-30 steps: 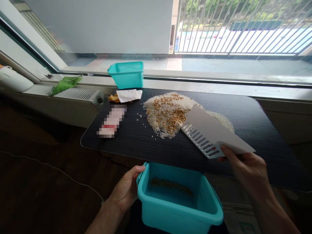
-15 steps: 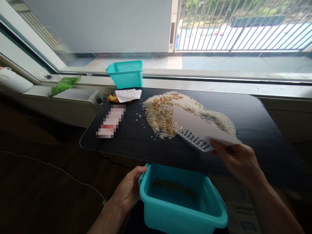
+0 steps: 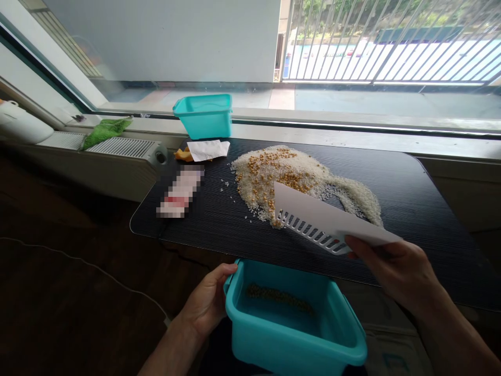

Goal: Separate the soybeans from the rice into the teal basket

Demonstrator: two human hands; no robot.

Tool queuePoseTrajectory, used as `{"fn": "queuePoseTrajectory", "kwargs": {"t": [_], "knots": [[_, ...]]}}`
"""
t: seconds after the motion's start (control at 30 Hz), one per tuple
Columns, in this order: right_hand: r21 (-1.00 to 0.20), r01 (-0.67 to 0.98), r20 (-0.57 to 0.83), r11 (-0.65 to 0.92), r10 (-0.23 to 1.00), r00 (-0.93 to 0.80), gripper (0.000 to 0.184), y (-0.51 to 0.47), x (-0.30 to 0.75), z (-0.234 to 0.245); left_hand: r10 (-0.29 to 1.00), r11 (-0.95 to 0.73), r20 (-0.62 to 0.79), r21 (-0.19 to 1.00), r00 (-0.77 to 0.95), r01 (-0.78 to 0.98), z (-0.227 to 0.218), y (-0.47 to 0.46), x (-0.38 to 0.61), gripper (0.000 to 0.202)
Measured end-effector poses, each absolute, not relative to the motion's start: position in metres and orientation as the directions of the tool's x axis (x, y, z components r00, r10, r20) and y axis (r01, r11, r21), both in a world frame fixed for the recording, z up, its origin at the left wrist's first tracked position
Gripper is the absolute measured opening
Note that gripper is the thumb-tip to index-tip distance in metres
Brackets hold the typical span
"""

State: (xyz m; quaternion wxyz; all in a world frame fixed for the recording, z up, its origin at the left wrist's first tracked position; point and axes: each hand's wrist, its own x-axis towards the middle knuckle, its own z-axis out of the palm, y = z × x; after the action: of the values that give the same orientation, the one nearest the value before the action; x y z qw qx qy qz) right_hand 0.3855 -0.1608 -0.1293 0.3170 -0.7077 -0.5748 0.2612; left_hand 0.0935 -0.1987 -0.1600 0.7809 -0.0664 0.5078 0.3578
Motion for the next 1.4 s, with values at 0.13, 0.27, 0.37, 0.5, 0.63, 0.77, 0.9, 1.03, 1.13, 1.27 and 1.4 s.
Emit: {"fn": "queuePoseTrajectory", "kwargs": {"t": [0.13, 0.27, 0.37, 0.5, 0.63, 0.77, 0.9, 1.03, 1.13, 1.27, 1.4], "knots": [[-0.761, 0.635, 0.024, -0.134, 0.972, 0.234, 0.025, -0.165, 0.387, -0.13, 0.487, 0.741, -0.844, 0.262, 0.225, -0.619, -0.163, -0.199, 0.093, 0.016], [-0.756, 0.636, 0.002, -0.156, 0.971, 0.24, 0.027, -0.17, 0.382, -0.126, 0.495, 0.734, -0.839, 0.264, 0.227, -0.625, -0.166, -0.2, 0.092, 0.014], [-0.791, 0.593, 0.007, -0.149, 0.968, 0.252, 0.023, -0.173, 0.379, -0.122, 0.495, 0.737, -0.834, 0.256, 0.243, -0.625, -0.167, -0.2, 0.092, 0.014], [-0.798, 0.573, -0.033, -0.189, 0.962, 0.271, 0.02, -0.169, 0.383, -0.123, 0.496, 0.737, -0.831, 0.25, 0.251, -0.628, -0.166, -0.2, 0.093, 0.015], [-0.79, 0.589, -0.072, -0.172, 0.979, 0.19, 0.023, -0.161, 0.385, -0.125, 0.491, 0.73, -0.838, 0.248, 0.237, -0.636, -0.165, -0.199, 0.088, 0.016], [-0.803, 0.585, -0.028, -0.114, 0.988, 0.154, 0.025, -0.156, 0.377, -0.125, 0.491, 0.712, -0.852, 0.272, 0.182, -0.648, -0.16, -0.198, 0.077, 0.02], [-0.807, 0.578, -0.049, -0.126, 0.988, 0.146, 0.025, -0.154, 0.371, -0.124, 0.492, 0.698, -0.859, 0.291, 0.143, -0.654, -0.157, -0.196, 0.07, 0.022], [-0.806, 0.581, -0.06, -0.118, 0.991, 0.118, 0.026, -0.156, 0.372, -0.126, 0.494, 0.699, -0.853, 0.278, 0.165, -0.658, -0.161, -0.196, 0.068, 0.019], [-0.804, 0.586, -0.047, -0.101, 0.993, 0.105, 0.025, -0.158, 0.376, -0.129, 0.506, 0.697, -0.843, 0.274, 0.184, -0.662, -0.165, -0.198, 0.067, 0.015], [-0.806, 0.586, -0.055, -0.081, 0.997, 0.063, 0.024, -0.16, 0.376, -0.128, 0.502, 0.704, -0.844, 0.274, 0.187, -0.655, -0.168, -0.198, 0.066, 0.012], [-0.815, 0.576, -0.063, -0.064, 0.998, 0.022, 0.026, -0.162, 0.369, -0.126, 0.507, 0.707, -0.838, 0.27, 0.203, -0.654, -0.169, -0.198, 0.064, 0.012]]}}
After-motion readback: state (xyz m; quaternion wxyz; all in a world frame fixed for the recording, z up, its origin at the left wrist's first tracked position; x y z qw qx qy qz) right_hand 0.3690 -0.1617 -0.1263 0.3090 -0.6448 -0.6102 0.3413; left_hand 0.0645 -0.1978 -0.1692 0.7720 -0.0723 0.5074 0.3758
